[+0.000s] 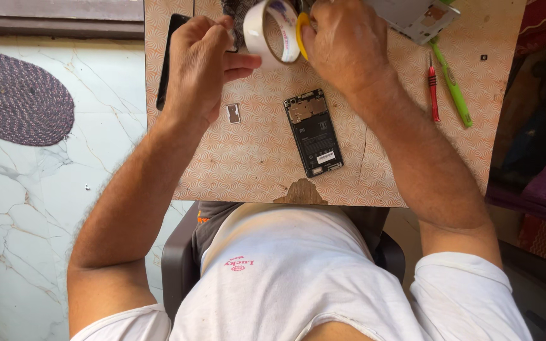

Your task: The person applies adhesive tape to the metal frame of a disassembled smartphone. They use scissors to cut the tape and a ruler to smooth it down along the edges. The person then aligns the internal components with the frame, preparing to reassemble the device.

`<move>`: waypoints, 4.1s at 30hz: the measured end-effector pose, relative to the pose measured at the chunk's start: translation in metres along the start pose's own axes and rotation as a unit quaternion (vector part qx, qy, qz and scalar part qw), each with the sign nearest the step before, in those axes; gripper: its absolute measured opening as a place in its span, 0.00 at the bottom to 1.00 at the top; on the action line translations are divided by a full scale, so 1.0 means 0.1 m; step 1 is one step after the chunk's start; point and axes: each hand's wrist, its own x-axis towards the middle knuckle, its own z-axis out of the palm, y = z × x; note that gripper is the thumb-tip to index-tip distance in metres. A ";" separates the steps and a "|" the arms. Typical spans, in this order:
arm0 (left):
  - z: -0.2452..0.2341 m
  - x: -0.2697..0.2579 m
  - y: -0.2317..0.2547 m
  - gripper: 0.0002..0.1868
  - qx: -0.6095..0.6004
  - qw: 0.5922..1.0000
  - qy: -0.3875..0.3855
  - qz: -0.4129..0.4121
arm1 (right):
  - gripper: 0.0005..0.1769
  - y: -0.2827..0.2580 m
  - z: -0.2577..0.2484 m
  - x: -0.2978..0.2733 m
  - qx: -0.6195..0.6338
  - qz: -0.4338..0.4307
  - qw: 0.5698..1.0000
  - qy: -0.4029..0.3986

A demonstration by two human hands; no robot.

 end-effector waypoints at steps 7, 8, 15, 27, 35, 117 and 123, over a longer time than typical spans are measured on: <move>-0.07 -0.13 0.03 0.06 0.080 0.984 0.010 0.156 | 0.15 -0.08 -0.02 -0.07 -0.037 -0.025 0.999 0.017; -0.07 -0.15 0.05 0.07 0.067 0.985 0.004 0.158 | 0.15 -0.10 -0.01 -0.08 -0.042 -0.031 0.998 0.022; -0.04 -0.26 0.20 0.06 -0.107 0.982 -0.147 0.054 | 0.09 -0.13 -0.08 -0.06 -0.009 -0.018 1.000 -0.005; 0.17 -0.26 0.19 0.21 -0.232 0.888 -0.358 -0.173 | 0.14 -0.28 -0.81 -0.37 0.441 -0.154 0.884 -0.009; 0.34 -0.24 0.19 0.24 -0.210 0.887 -0.377 -0.166 | 0.14 -0.23 -0.85 -0.40 0.439 -0.191 0.878 -0.011; 0.79 -0.50 -0.54 0.12 -0.146 0.976 -0.157 0.020 | 0.33 -0.07 -0.73 -1.42 0.082 -0.112 0.978 0.156; 0.80 -0.51 -0.56 0.11 -0.167 0.973 -0.155 0.037 | 0.31 -0.14 -0.66 -1.34 0.052 -0.118 0.973 0.192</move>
